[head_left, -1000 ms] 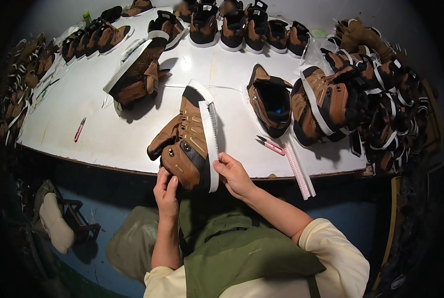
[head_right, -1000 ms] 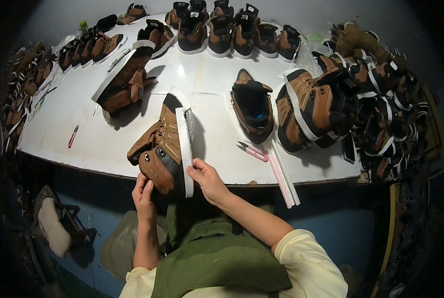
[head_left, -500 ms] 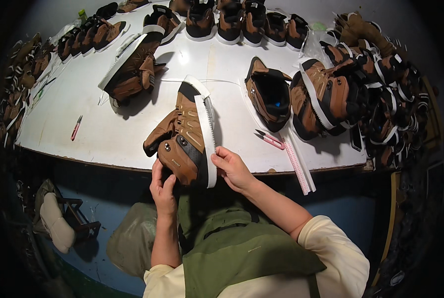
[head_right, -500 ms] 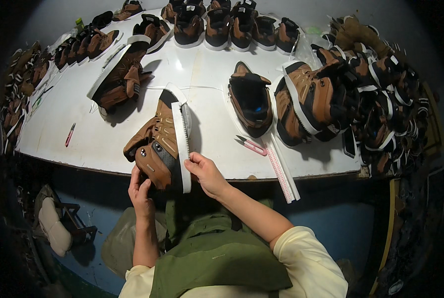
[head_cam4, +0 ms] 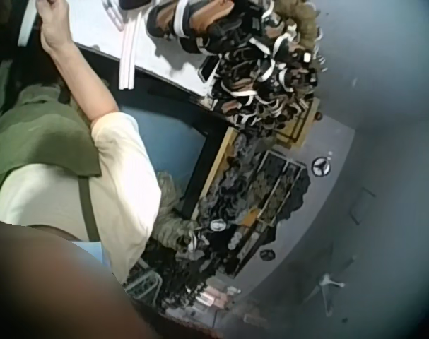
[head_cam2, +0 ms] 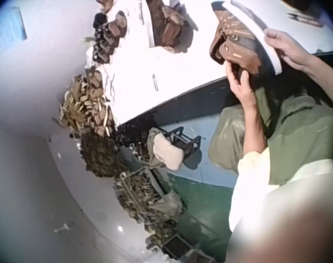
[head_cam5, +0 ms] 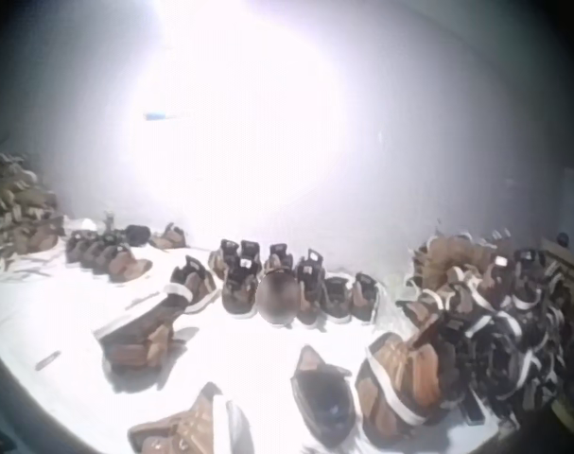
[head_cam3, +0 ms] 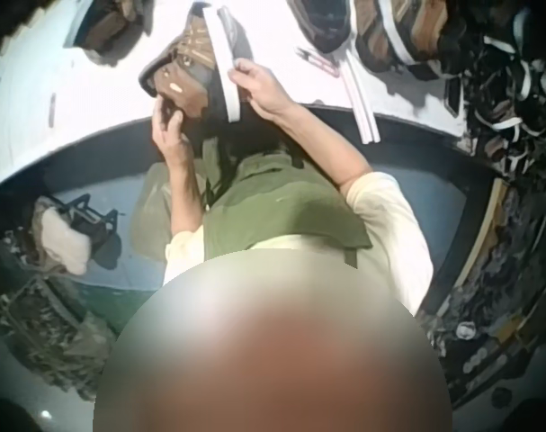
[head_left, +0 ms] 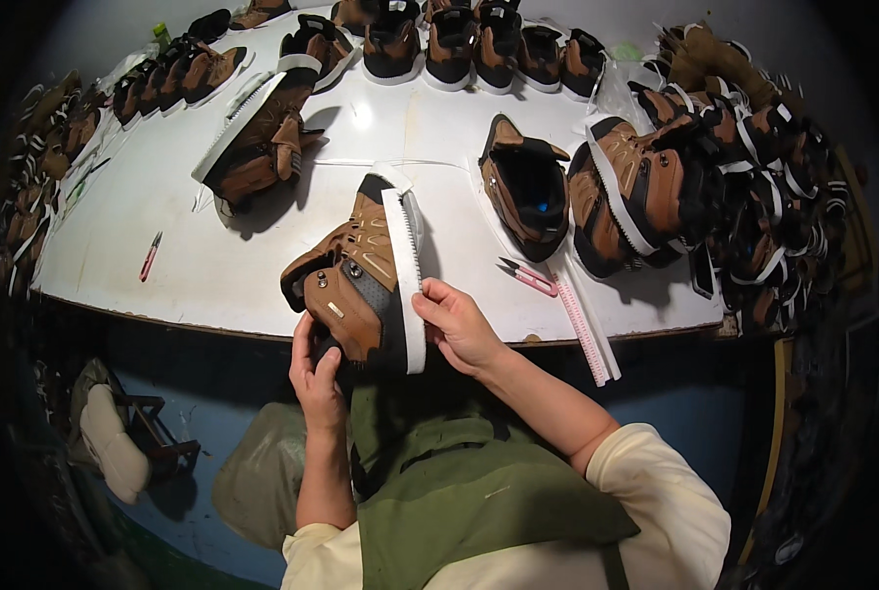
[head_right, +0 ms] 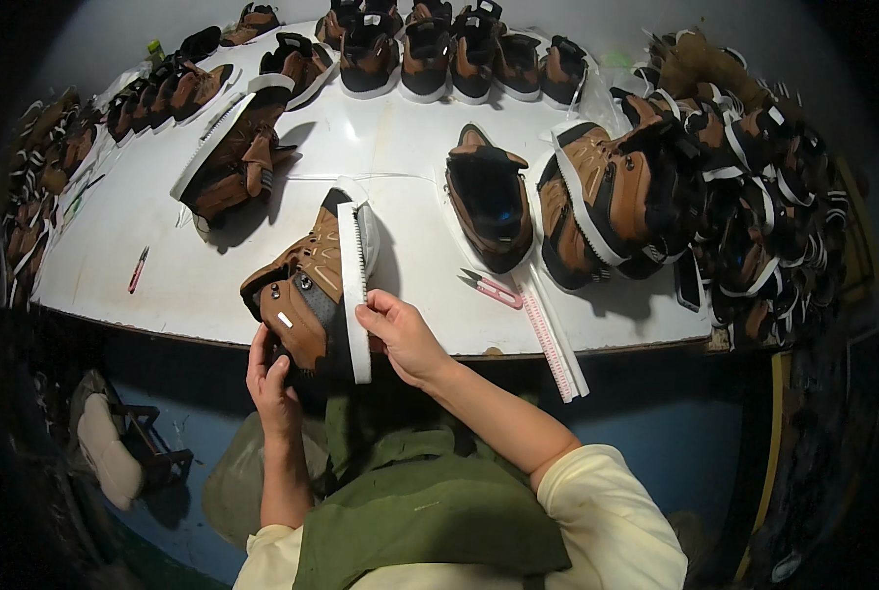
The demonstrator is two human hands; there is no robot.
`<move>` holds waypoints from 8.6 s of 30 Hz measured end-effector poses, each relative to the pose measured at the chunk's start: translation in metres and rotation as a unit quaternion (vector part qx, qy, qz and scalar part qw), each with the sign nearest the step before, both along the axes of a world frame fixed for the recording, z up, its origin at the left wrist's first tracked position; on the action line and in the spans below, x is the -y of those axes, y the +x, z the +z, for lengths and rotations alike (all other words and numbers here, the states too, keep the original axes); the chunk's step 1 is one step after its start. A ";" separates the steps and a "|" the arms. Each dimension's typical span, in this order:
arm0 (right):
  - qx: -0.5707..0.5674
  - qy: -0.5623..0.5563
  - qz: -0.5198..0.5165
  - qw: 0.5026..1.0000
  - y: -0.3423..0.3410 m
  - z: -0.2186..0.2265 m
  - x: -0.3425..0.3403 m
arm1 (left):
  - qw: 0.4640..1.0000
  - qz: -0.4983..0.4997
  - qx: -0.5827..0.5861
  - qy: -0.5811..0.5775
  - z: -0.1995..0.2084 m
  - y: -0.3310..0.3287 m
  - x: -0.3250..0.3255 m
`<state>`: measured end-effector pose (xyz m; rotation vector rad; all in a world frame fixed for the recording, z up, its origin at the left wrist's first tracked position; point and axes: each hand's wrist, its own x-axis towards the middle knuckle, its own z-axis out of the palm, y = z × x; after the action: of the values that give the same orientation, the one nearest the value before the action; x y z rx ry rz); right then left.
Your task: The person assembles hiking boots by hand, attaching white midsole pieces to the uppers and securing them with a small tool. They handle multiple boots one at a time, rotating each to fit the sole and pressing it into place.
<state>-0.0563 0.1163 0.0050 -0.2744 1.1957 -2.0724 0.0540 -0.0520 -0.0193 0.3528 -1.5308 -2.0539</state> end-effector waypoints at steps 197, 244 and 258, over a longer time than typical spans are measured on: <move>-0.701 0.464 -0.063 0.538 0.010 0.065 0.017 | 0.745 -0.204 -0.062 -0.632 0.063 -0.078 0.043; -0.378 0.355 -0.151 0.842 -0.038 0.049 -0.032 | 0.948 -0.121 -0.042 -0.291 0.043 0.008 0.080; -0.517 0.544 -0.050 0.659 -0.031 0.069 0.030 | 0.897 -0.330 -0.001 -0.296 0.028 0.057 0.062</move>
<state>-0.0872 0.0867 0.0736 -0.8328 2.9056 -0.7475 0.1108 -0.1145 0.0082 -0.4662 -2.3976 -1.8676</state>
